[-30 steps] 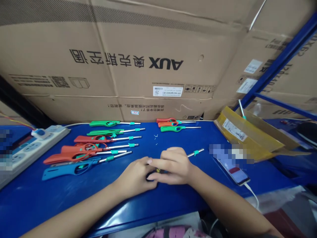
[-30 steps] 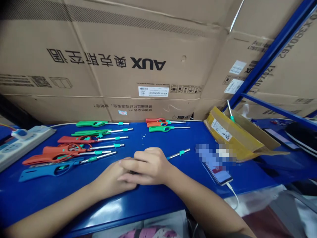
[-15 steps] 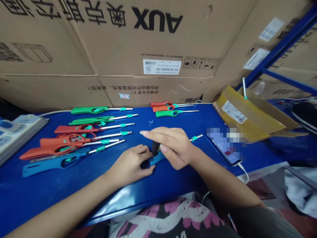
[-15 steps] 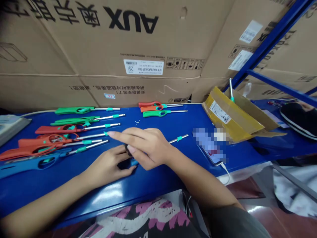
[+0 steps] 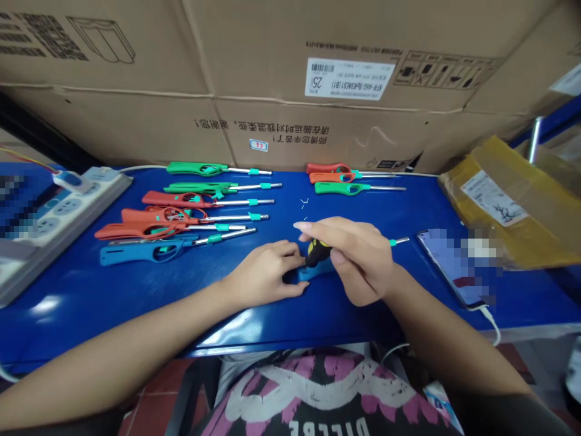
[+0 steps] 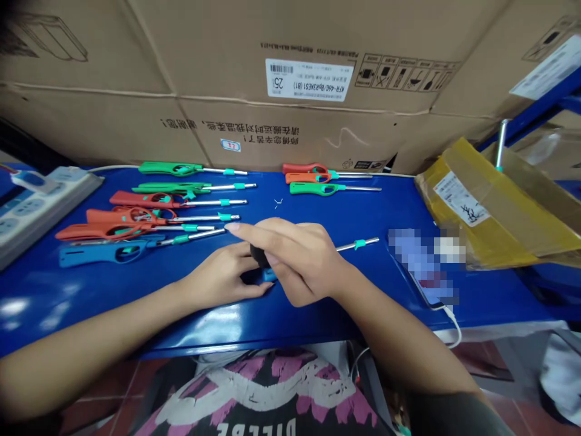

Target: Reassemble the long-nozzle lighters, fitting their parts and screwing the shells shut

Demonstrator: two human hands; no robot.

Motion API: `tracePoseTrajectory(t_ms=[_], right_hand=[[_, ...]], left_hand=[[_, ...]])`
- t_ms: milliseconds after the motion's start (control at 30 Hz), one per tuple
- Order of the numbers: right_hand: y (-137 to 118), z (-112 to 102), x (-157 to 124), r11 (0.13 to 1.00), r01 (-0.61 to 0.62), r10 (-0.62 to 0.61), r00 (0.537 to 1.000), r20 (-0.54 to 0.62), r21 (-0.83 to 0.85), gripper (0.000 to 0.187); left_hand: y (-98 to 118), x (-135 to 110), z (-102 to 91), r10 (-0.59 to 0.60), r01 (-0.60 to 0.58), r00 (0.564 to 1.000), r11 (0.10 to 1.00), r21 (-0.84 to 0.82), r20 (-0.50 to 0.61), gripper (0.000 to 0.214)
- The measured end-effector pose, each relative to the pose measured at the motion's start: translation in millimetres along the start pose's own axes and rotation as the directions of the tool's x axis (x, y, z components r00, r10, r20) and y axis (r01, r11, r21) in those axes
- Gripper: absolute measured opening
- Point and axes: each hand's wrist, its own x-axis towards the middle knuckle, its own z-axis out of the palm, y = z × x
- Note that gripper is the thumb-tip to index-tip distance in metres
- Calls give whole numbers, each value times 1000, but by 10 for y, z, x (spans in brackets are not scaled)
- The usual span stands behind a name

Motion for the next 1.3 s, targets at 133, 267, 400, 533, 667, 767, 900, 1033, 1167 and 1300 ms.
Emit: tracePoseTrajectory(t_ms=[133, 267, 400, 533, 667, 767, 900, 1033, 1167, 1300], right_hand=[[14, 11, -1, 987, -14, 1, 997, -81, -160, 27], [41, -10, -17, 980, 19, -29, 998, -47, -197, 34], [27, 12, -22, 1000, -2, 2, 1000, 13, -22, 51], [22, 49, -12, 993, -1, -6, 998, -62, -117, 36], [54, 42, -33, 968, 31, -40, 999, -34, -248, 48], [57, 42, -58, 994, 19, -18, 1000, 5, -104, 47], [26, 78, -51, 998, -12, 9, 998, -60, -58, 44], [13, 68, -12, 989, 23, -36, 996, -85, -148, 31], [2, -7, 5, 982, 80, -82, 997, -5, -169, 36], [-24, -14, 4, 997, 4, -3, 1000, 9, -73, 40]], left_hand=[[-5, -5, 10, -9, 9, 1000, 1000, 14, -4, 23], [-11, -6, 13, -7, 7, 1000, 1000, 18, 3, 23], [-13, -5, 6, -9, 9, 1000, 1000, -1, 13, 23], [-7, -10, 11, -30, 30, 999, 999, -18, 15, 22], [2, -22, 15, -31, 32, 999, 999, -28, 21, 20], [5, -31, 15, -22, 22, 1000, 1000, -8, 12, 22], [2, -36, 29, -6, 6, 1000, 1000, 21, -5, 23], [13, -39, 40, -17, 17, 1000, 1000, 23, -20, 18], [28, -42, 30, -22, 22, 1000, 1000, 12, -16, 19], [33, -43, 30, -27, 27, 999, 1000, 12, -20, 25]])
